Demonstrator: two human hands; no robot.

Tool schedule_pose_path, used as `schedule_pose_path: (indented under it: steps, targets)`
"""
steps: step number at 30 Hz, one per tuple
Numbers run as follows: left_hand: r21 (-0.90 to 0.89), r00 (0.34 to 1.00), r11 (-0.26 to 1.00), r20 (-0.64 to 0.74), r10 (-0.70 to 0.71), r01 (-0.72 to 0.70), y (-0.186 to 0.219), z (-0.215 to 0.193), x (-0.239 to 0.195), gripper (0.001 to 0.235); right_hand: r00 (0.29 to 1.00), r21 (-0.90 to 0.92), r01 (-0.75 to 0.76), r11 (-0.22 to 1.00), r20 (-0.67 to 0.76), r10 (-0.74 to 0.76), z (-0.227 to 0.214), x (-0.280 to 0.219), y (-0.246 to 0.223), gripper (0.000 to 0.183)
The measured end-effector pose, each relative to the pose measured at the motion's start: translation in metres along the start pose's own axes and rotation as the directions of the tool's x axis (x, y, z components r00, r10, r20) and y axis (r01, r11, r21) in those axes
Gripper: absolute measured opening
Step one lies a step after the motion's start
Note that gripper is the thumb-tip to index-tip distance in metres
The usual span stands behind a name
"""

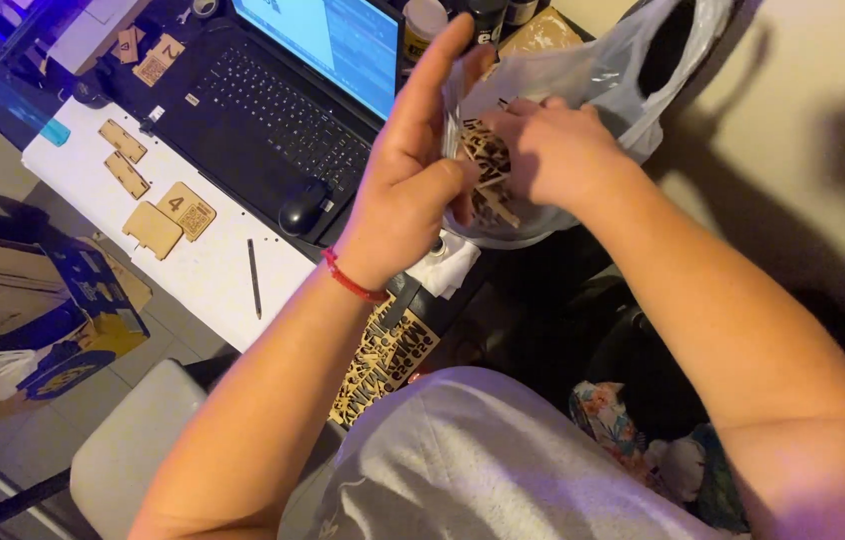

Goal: The person handles a laser-cut wooden sheet, breaking off small pieces and placing them into a plastic bag. They then pick up a partially assembled wooden structure, break off a piece from it, and place it in the bag. Finally, they continue to break pieces from the wooden sheet and add them to the bag.

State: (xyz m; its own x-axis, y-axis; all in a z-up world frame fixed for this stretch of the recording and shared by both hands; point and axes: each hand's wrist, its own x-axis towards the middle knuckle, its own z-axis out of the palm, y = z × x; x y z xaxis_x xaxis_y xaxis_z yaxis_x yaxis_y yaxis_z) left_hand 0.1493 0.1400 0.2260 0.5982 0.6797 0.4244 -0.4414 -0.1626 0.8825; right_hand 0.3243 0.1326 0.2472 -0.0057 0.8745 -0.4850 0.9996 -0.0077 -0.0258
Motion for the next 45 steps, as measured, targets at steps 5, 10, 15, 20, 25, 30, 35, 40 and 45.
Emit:
schedule_pose_path:
  steps: [5, 10, 15, 20, 25, 30, 35, 40, 45]
  targets:
    - [-0.181, 0.968, 0.955, -0.045, -0.248, 0.236, 0.023, 0.006, -0.001, 0.089, 0.997, 0.069, -0.061, 0.996, -0.052, 0.064, 0.001, -0.003, 0.011, 0.064]
    - [-0.323, 0.959, 0.922, -0.112, -0.260, 0.213, 0.020, -0.003, -0.005, 0.074, 0.984, 0.252, -0.172, 0.952, -0.009, 0.180, -0.022, -0.044, 0.022, 0.108]
    - [-0.430, 0.932, 0.874, -0.167, -0.321, 0.224, 0.025, 0.001, -0.004, 0.074, 0.963, 0.229, 0.034, 0.973, -0.267, 0.029, 0.023, -0.073, 0.034, 0.068]
    - [-0.412, 0.929, 0.880, -0.169, -0.329, 0.236, 0.027, 0.007, -0.003, 0.073, 0.998, -0.051, 0.066, 0.997, 0.015, -0.065, 0.044, -0.059, 0.008, 0.072]
    - [-0.365, 0.886, 0.886, -0.250, -0.390, 0.287, 0.037, 0.006, -0.002, 0.073, 0.915, 0.188, 0.301, 0.935, -0.331, -0.229, 0.062, -0.048, 0.034, 0.028]
    - [-0.067, 0.903, 0.938, -0.258, -0.345, 0.339, 0.035, 0.003, -0.005, 0.063, 0.903, 0.499, 0.348, 0.794, -0.407, -0.139, 0.031, -0.045, 0.050, 0.023]
    - [0.300, 0.877, 0.845, -0.340, -0.340, 0.443, 0.034, 0.008, -0.003, 0.048, 0.941, 0.837, 0.264, 0.479, -0.333, 0.064, 0.052, -0.021, 0.061, 0.036]
    - [0.905, 0.964, 0.376, -0.112, -0.242, 0.199, 0.018, 0.004, -0.002, 0.044, 0.956, 0.945, 0.256, -0.201, -0.218, 0.195, 0.100, -0.002, 0.066, 0.020]
    - [0.854, 0.902, 0.390, -0.187, -0.389, 0.345, -0.002, 0.003, 0.010, 0.035, 0.873, 0.788, 0.478, -0.389, -0.376, 0.310, 0.123, 0.017, 0.068, 0.009]
